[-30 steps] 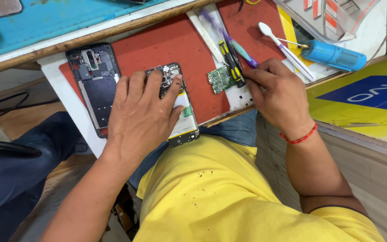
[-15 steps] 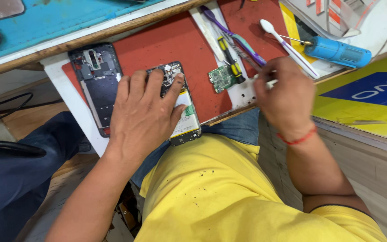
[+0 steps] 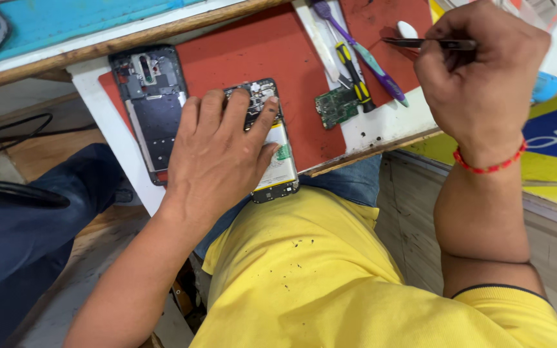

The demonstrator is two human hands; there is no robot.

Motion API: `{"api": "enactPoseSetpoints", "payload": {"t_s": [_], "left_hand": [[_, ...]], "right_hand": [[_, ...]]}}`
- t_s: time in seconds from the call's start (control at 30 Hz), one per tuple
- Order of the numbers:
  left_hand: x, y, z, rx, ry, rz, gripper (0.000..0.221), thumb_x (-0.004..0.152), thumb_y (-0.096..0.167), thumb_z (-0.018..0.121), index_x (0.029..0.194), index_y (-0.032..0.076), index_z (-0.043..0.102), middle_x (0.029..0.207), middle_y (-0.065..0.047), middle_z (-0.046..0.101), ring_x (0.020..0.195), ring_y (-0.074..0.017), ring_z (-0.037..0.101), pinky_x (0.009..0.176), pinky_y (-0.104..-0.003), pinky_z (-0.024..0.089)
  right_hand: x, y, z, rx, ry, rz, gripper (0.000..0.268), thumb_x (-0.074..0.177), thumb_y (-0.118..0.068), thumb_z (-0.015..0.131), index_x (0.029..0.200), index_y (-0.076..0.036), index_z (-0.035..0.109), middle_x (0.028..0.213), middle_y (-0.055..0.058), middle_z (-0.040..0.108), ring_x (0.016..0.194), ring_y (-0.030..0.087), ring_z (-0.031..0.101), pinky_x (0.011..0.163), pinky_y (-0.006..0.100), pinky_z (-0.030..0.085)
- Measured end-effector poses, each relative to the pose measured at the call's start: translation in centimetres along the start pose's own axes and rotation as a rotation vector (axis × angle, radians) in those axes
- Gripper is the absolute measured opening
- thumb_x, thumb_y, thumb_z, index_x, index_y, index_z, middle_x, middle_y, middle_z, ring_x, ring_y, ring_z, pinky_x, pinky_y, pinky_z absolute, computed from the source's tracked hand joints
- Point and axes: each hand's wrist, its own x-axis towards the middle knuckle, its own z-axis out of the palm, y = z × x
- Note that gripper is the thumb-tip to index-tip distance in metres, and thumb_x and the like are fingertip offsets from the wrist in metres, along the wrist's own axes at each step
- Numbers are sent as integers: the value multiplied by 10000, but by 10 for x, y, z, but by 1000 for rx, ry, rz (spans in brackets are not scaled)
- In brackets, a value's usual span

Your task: The person disassembles a smartphone, removes the motherboard, and uses a plastic spudger to pry and separate internal components. They then reposition the motherboard and reconnect internal cables using tweezers.

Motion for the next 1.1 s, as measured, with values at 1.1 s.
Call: {"api": "enactPoseSetpoints", "payload": {"t_s": [1.1], "left_hand": [[-3, -10, 7, -32, 8, -12, 563, 924, 372, 726, 1404, 88, 645, 1219, -107, 557, 1153, -304, 484, 1005, -459, 406]], "right_hand": [[-41, -87, 94, 228, 124, -109, 205, 906, 86, 826, 1042, 10, 693, 981, 146, 733, 879, 269, 741, 736, 310, 598]]}}
